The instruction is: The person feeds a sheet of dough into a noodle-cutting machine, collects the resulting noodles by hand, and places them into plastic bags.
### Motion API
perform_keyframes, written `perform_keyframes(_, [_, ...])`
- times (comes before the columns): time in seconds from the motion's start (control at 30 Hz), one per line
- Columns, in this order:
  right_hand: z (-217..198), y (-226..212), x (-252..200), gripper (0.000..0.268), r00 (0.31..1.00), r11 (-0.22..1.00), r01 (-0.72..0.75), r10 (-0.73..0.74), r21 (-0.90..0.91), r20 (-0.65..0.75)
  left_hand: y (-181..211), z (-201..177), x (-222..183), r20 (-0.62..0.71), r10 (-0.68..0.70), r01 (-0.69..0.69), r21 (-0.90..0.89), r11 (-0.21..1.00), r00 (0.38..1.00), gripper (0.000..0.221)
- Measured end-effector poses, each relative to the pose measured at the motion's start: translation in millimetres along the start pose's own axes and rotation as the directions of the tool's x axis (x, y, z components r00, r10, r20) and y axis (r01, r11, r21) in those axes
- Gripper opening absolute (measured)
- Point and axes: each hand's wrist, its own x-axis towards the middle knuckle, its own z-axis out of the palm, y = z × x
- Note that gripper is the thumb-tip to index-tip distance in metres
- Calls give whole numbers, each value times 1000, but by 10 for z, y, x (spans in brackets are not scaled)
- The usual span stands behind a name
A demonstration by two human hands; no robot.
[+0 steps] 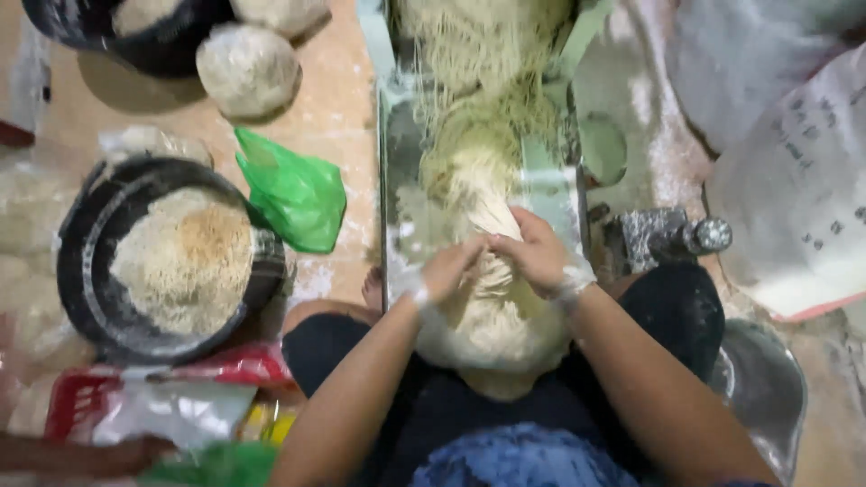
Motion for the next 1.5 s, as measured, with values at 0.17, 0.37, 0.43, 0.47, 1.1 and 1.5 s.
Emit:
perform_keyframes(0.17, [39, 604, -259, 72, 879, 819, 441, -314, -366, 358, -139, 56, 532, 32, 223, 39, -999, -28, 974, 58])
perform_keyframes(0.37, [-609, 1023, -47, 56, 618, 166, 764, -470, -624, 631, -381, 53, 673, -281, -479, -259, -959, 113, 831, 34])
perform_keyframes(0.43, [-367, 535, -327, 61, 659, 535, 752, -593, -386, 462, 195, -79, 225, -300, -382, -186, -933, 307, 874, 41])
perform_keyframes(0.47, [-232, 299, -479, 68, 739, 763, 646, -619, -20, 265, 467, -145, -12, -291, -284, -120, -860, 496, 914, 50])
perform_keyframes(1.1, [129, -202, -382, 36, 924, 905, -267, 142, 331, 356, -533, 495, 361, 3, 120, -69, -803, 592, 993, 42])
perform_keyframes(1.5, [-374, 349, -367, 70, 825, 667, 547, -326, -506, 462, 76, 160, -74, -323, -243, -307, -946, 102, 915, 15])
